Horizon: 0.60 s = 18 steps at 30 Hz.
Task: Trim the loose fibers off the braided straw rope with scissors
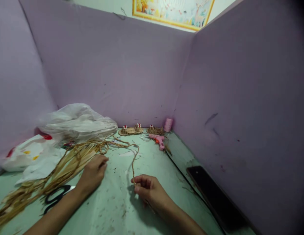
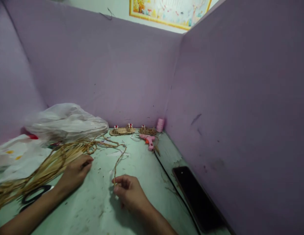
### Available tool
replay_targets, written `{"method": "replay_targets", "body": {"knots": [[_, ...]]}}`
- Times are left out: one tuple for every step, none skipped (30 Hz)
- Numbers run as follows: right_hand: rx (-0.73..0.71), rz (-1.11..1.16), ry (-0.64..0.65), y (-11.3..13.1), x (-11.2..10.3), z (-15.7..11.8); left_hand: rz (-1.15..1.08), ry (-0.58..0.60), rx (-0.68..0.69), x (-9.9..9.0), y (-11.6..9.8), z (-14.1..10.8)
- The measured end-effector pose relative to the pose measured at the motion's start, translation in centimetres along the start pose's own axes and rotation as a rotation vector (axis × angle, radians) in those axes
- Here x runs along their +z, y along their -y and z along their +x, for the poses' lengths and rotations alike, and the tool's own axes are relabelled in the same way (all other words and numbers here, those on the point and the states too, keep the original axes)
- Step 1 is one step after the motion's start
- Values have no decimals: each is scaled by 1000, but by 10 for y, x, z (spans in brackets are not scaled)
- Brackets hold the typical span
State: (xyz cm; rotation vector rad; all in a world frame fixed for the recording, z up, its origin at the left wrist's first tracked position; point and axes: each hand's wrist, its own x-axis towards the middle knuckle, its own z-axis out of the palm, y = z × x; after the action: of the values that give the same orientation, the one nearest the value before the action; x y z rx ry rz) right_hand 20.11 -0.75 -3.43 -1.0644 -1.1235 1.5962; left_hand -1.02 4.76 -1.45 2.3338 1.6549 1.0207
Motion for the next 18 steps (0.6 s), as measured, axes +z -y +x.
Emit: {"method": "replay_targets", "body": {"knots": [[7,-37,-16,-1,0,0,27,-38,-19,-2,4,3],[10,-85,-29,-1,0,0,44,-79,-26,-3,6,5],[4,-142,-42,-1,-1,-1,50,-112,-17,-3,6,5],[-17,-208,-56,1,-4,-1,46,-134,8,-2,3,3],[-48,-280,-73,3,-7,-2,37,-142,49,1,0,-1],[-86,-350,-101,5,-12,-3,28,-137,105,5,-3,-5],[-121,-416,-132,9,-18,-3,22,-124,166,9,-7,-10],[-146,-477,-170,14,-25,-2,22,-106,224,13,-9,-15],[-163,-535,-207,20,-34,-1,26,-87,275,17,-11,-19],[-176,-597,-246,28,-44,2,29,-71,314,20,-13,-23],[-192,-666,-297,37,-55,7,28,-60,336,22,-13,-26],[-205,-746,-346,48,-67,14,19,-51,340,24,-12,-28],[-206,-841,-410,61,-79,24,1,-47,333,26,-11,-29],[-191,-930,-488,74,-92,34,-21,-46,318,27,-10,-29],[-142,-1022,-569,88,-105,47,-43,-48,299,28,-9,-28],[-118,-1060,-603,101,-117,61,-64,-58,285,28,-8,-27],[-100,-1088,-622,112,-128,75,-82,-72,282,29,-7,-26],[-78,-1118,-634,122,-138,90,-96,-88,292,30,-6,-26]]}}
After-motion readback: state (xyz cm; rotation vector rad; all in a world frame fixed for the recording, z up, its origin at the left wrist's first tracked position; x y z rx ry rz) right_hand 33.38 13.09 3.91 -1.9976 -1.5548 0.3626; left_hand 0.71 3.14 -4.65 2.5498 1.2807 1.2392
